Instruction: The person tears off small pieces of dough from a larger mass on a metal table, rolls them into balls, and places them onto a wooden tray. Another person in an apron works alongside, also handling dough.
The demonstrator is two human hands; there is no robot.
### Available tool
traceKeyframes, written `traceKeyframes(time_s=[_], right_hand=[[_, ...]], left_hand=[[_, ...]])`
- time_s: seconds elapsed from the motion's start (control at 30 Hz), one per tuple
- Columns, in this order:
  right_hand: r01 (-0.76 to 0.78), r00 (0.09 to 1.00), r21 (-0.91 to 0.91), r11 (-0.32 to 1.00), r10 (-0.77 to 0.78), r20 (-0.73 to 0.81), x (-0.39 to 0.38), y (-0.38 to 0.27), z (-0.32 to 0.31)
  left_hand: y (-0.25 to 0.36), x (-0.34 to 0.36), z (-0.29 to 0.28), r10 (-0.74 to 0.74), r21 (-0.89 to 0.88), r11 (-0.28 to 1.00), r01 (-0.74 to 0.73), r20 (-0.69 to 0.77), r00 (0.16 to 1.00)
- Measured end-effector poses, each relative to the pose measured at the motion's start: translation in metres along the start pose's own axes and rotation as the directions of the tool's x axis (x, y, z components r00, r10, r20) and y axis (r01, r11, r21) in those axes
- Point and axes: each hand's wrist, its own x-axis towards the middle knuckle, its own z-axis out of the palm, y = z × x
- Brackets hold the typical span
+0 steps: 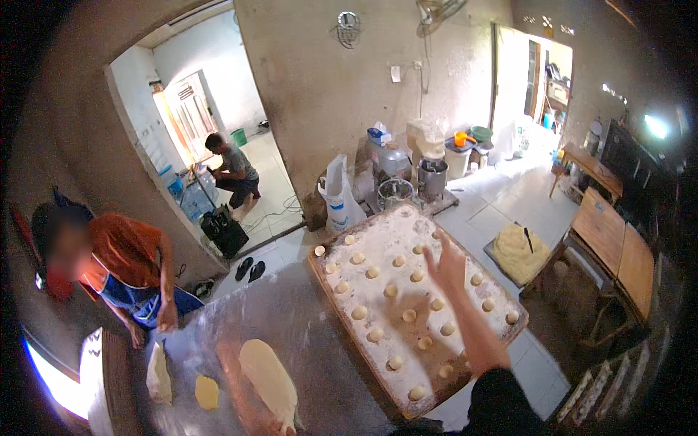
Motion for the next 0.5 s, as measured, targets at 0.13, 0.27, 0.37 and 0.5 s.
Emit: traceKeyframes(time_s=[0.13, 0.27, 0.37, 0.5], right_hand=[[-0.686, 0.477, 0.301, 0.662, 0.098, 0.873, -0.185, -0.143, -0.086], [-0.793, -0.446, -0.564, -0.228, -0.412, 0.794, -0.316, -0.292, -0.079], [-0.882, -0.468, -0.469, 0.041, 0.03, 0.883, -0.365, -0.317, -0.049], [-0.773, 0.494, 0.434, 0.462, 0.01, 0.869, -0.413, -0.298, -0.071]], left_hand=[[0.004, -0.013, -0.02, 0.028, -0.032, 0.999, -0.025, 0.104, 0.994], [0.041, -0.029, -0.035, 0.277, -0.099, 0.961, -0.258, 0.319, 0.906], [0.05, -0.037, -0.073, 0.516, -0.083, 0.835, -0.543, 0.459, 0.723], [0.075, 0.013, -0.086, 0.833, -0.286, 0.542, -0.79, 0.308, 0.46]])
